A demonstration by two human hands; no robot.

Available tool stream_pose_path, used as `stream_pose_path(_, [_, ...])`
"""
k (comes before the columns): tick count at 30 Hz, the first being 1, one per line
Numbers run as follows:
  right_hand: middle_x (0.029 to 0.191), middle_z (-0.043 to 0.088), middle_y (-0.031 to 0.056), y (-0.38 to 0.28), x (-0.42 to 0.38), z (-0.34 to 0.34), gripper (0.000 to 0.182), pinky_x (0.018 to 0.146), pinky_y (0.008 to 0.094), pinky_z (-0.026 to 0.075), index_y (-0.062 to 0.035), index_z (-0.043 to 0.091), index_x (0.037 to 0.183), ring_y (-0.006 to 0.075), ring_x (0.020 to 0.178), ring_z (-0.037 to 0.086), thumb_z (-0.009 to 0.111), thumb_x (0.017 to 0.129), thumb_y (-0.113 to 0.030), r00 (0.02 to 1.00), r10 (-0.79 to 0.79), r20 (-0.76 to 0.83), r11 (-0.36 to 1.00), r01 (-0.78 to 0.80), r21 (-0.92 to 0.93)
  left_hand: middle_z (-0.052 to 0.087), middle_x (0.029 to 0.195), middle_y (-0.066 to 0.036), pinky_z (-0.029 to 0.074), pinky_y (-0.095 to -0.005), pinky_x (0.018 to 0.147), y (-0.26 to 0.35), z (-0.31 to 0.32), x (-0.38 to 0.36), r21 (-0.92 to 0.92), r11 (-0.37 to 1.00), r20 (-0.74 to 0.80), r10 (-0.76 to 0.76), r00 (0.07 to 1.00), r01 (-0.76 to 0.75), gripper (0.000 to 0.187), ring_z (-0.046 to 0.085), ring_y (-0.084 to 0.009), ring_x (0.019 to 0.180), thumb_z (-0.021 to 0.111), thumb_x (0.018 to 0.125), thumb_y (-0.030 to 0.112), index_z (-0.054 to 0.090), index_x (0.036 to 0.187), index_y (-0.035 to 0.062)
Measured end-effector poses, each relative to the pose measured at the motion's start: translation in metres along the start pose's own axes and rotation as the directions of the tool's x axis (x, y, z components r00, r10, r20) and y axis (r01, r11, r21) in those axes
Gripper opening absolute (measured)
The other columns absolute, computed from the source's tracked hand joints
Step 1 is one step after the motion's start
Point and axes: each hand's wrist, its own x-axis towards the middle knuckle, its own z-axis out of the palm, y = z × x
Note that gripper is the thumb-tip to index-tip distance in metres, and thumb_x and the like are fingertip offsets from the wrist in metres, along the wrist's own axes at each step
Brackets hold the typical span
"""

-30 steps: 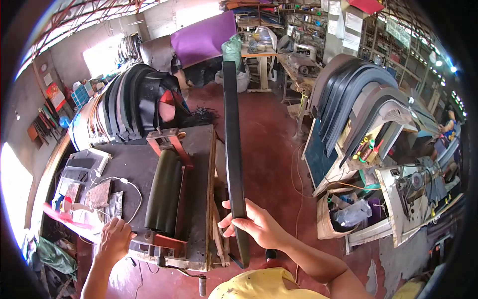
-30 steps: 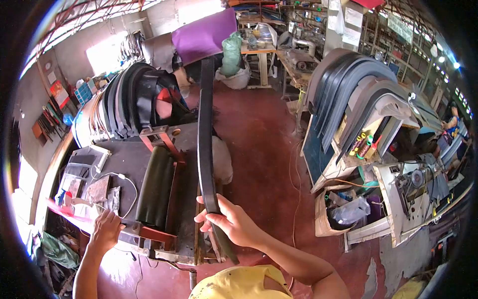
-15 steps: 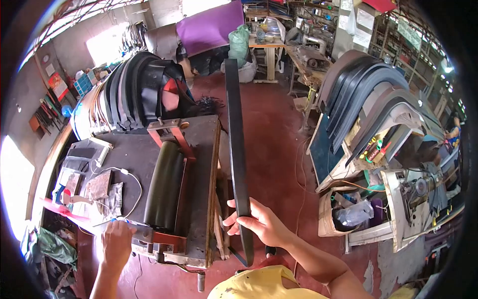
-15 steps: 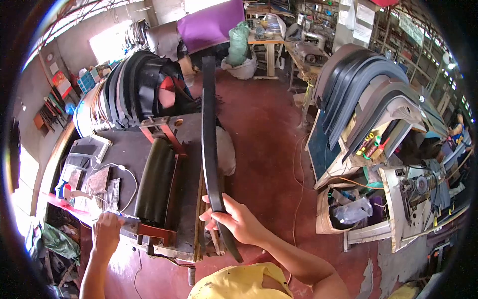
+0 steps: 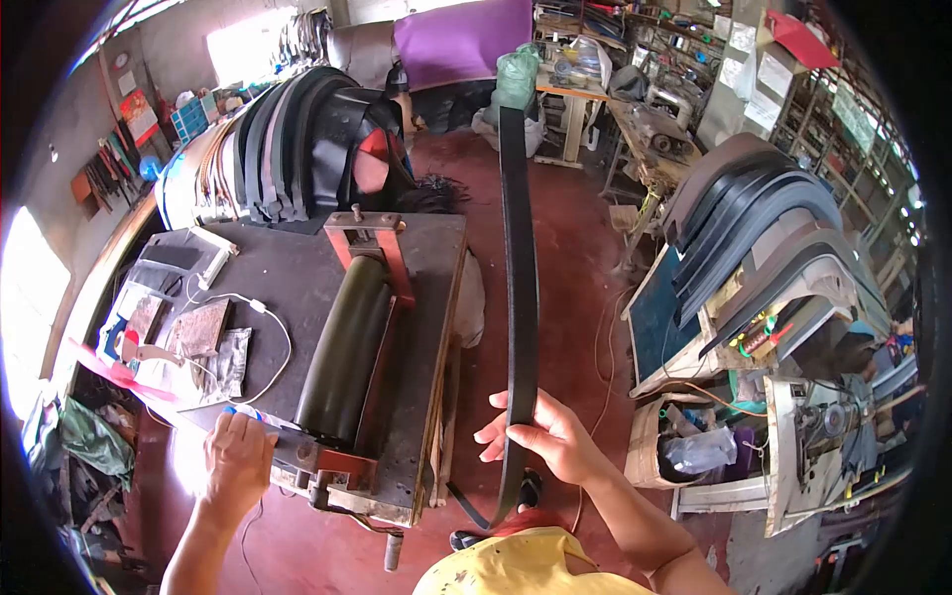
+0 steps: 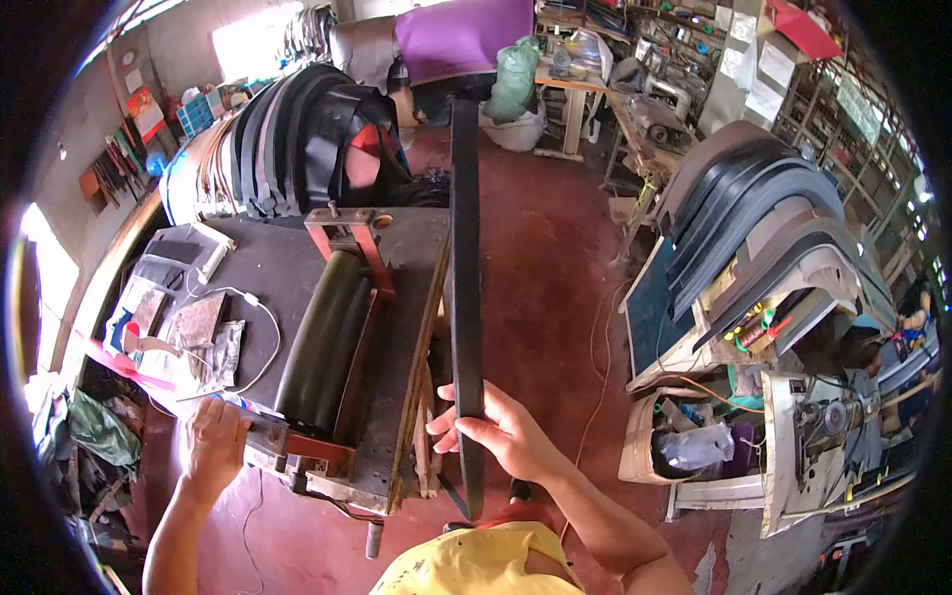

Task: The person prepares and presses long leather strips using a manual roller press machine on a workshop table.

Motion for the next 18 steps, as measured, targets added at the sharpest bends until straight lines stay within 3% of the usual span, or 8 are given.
stream_pose_path(2, [0.112,0.069,0.0157,-0.003,0.003,-0.002,0.034,0.092,0.0397,0.055,0.0000,0.050,0.140,0.0242,0.097,0.072,0.051,0.107,-0.012,0.999,-0.027,-0.026,0.999,0.027,-0.024,0.055,0.085,-0.014,0.044,-0.0501,0.068,0.015,0.006,-0.002,0.081,0.977,-0.076,-0.192,0.978,0.198,0.018,0.055,-0.0361,0.080,0.066,0.091,0.013,0.054,0.082,0.0046])
stream_pose_path(3, [0.112,0.069,0.0157,0.001,0.005,-0.004,0.034,0.092,0.0397,0.055,0.0000,0.050,0.140,0.0242,0.097,0.072,0.051,0.107,-0.012,0.999,-0.025,-0.020,0.999,0.025,-0.028,0.055,0.085,-0.014,0.044,-0.0501,0.068,0.018,0.004,-0.002,0.080,0.976,-0.078,-0.199,0.977,0.205,0.018,0.055,-0.0361,0.080,0.066,0.091,0.013,0.054,0.082,0.0046])
stream_pose_path(5, [0.103,0.067,0.0110,0.013,0.008,-0.013,0.031,0.088,0.0389,0.056,-0.0006,0.058,0.130,0.0215,0.092,0.069,0.052,0.108,-0.022,0.989,-0.066,-0.130,0.964,0.097,0.248,0.057,0.087,-0.014,0.047,-0.0498,0.069,0.021,-0.006,0.001,0.089,0.964,0.045,-0.255,0.966,0.250,0.018,0.058,-0.0351,0.081,0.071,0.089,0.015,0.057,0.086,0.0044])
stream_pose_path(6, [0.094,0.061,0.0055,0.005,0.010,-0.010,0.034,0.079,0.0359,0.055,-0.0019,0.063,0.120,0.0174,0.085,0.063,0.053,0.108,-0.032,0.977,-0.076,-0.199,0.936,0.139,0.325,0.057,0.088,-0.012,0.049,-0.0491,0.071,0.020,-0.018,0.005,0.022,0.973,0.070,-0.233,0.970,0.232,0.021,0.059,-0.0341,0.085,0.076,0.085,0.018,0.060,0.090,0.0047])
stream_pose_path(7, [0.094,0.061,0.0055,0.003,0.012,-0.016,0.034,0.079,0.0359,0.055,-0.0019,0.063,0.120,0.0174,0.085,0.063,0.053,0.108,-0.032,0.977,-0.075,-0.201,0.940,0.137,0.312,0.057,0.088,-0.008,0.052,-0.0427,0.068,0.015,-0.023,0.007,0.118,0.989,0.053,-0.096,0.994,0.089,0.025,0.059,-0.0289,0.088,0.079,0.080,0.021,0.063,0.090,0.0054])
stream_pose_path(9, [0.092,0.058,0.0031,0.000,0.015,-0.032,0.035,0.070,0.0328,0.052,-0.0032,0.062,0.119,0.0149,0.081,0.057,0.054,0.107,-0.035,0.982,-0.119,-0.149,0.884,0.173,0.435,0.056,0.088,-0.007,0.051,-0.0420,0.070,-0.003,-0.023,0.005,0.081,0.995,0.121,0.040,0.992,-0.050,0.025,0.057,-0.0277,0.089,0.079,0.078,0.021,0.063,0.089,0.0057])
stream_pose_path(15, [0.085,0.043,0.0004,-0.027,0.017,-0.056,0.030,0.059,0.0278,0.044,-0.0085,0.060,0.110,0.0145,0.072,0.046,0.056,0.106,-0.038,0.975,-0.196,-0.108,0.860,0.224,0.459,0.056,0.082,-0.012,0.046,-0.0488,0.071,-0.001,-0.020,0.012,-0.085,0.996,0.157,0.006,0.988,0.008,0.020,0.057,-0.0343,0.084,0.074,0.083,0.012,0.057,0.078,0.0033])
stream_pose_path(18, [0.089,0.049,0.0003,-0.033,0.017,-0.065,0.031,0.060,0.0269,0.044,-0.0095,0.058,0.109,0.0136,0.075,0.050,0.061,0.102,-0.040,0.970,-0.217,-0.107,0.850,0.241,0.469,0.055,0.077,-0.017,0.043,-0.0518,0.069,0.010,0.000,0.002,-0.079,0.964,-0.006,-0.255,0.967,0.254,0.018,0.056,-0.0384,0.078,0.068,0.087,0.010,0.056,0.076,0.0021])
